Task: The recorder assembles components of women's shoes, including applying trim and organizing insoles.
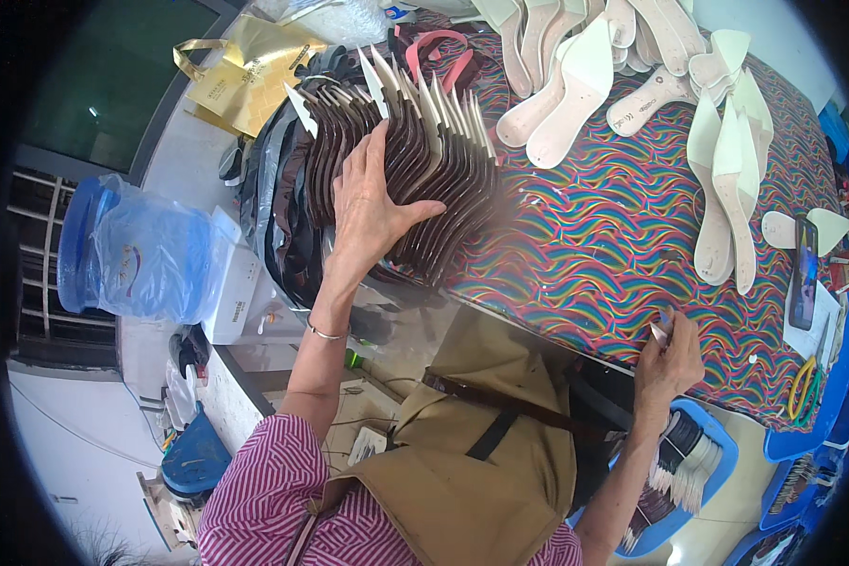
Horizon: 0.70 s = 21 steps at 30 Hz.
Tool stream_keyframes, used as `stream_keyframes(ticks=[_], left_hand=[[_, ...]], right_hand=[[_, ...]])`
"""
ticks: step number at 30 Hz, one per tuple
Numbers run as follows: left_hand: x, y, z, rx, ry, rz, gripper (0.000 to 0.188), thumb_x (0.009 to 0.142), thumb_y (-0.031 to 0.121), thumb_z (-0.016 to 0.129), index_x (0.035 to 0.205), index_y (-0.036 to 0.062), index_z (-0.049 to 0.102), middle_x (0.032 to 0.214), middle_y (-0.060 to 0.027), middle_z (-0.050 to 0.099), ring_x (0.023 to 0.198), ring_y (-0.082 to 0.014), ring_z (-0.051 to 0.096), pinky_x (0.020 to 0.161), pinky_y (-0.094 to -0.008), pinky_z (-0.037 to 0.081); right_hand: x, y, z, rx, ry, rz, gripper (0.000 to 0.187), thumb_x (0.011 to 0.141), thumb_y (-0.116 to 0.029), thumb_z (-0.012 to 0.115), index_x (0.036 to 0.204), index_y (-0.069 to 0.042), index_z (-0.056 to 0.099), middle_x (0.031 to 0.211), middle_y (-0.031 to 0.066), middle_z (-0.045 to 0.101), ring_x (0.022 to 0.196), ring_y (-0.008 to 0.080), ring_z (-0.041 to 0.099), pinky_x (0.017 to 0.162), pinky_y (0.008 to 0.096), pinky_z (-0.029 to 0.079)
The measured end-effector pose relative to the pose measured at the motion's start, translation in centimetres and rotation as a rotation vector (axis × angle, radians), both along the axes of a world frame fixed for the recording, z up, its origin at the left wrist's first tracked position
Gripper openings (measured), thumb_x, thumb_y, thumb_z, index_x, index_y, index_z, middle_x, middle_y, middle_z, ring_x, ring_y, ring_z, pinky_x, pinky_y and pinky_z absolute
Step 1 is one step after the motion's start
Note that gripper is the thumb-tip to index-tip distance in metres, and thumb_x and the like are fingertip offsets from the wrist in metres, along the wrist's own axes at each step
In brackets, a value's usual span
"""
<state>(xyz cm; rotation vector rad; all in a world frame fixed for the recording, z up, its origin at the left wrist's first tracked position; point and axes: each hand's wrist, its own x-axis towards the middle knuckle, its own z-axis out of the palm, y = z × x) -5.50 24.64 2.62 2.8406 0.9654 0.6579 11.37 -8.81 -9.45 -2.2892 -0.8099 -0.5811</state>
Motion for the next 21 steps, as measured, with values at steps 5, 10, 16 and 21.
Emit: stream_keyframes(ticks=[5, 10, 16, 21], left_hand=[[0.1, -0.2, 0.0, -0.012, -0.009, 0.001, 0.114, 0.057, 0.037, 0.091, 0.149, 0.0087, 0.029, 0.141, -0.0201, 0.043, 0.131, -0.0377, 0.04, 0.105, -0.0502, 0.034], [0.0, -1.1, -0.1, 0.11, 0.019, -0.002, 0.115, 0.056, 0.039, 0.091, 0.148, 0.0085, 0.03, 0.137, -0.0209, 0.043, 0.129, -0.0384, 0.041, 0.103, -0.0517, 0.033], [0.3, -1.5, -0.4, 0.15, 0.047, 0.011, 0.116, 0.055, 0.042, 0.091, 0.148, 0.0089, 0.031, 0.136, -0.0229, 0.04, 0.127, -0.0384, 0.041, 0.098, -0.0521, 0.034], [0.3, -1.5, -0.5, 0.134, 0.039, 0.009, 0.116, 0.054, 0.047, 0.09, 0.148, 0.0108, 0.032, 0.138, -0.0234, 0.038, 0.128, -0.0392, 0.04, 0.099, -0.0539, 0.033]], right_hand=[[-0.1, -0.1, 0.1, 0.001, 0.014, -0.004, 0.016, 0.083, -0.002, 0.067, 0.098, -0.002, 0.062, 0.082, 0.0135, 0.064, 0.068, 0.0298, 0.063, 0.058, 0.0364, 0.05], [0.1, 0.3, 0.2, 0.016, -0.015, 0.002, 0.011, 0.086, -0.005, 0.067, 0.095, -0.003, 0.062, 0.076, 0.0125, 0.06, 0.061, 0.0266, 0.057, 0.054, 0.0338, 0.046], [0.0, 0.5, 0.3, 0.031, -0.053, 0.005, 0.008, 0.089, -0.007, 0.067, 0.093, -0.004, 0.062, 0.073, 0.0115, 0.058, 0.057, 0.0235, 0.056, 0.053, 0.0307, 0.046], [-0.1, 0.2, 0.2, 0.013, 0.0, 0.002, 0.013, 0.085, -0.003, 0.066, 0.098, -0.002, 0.063, 0.081, 0.0136, 0.064, 0.066, 0.0292, 0.063, 0.057, 0.0363, 0.049]])
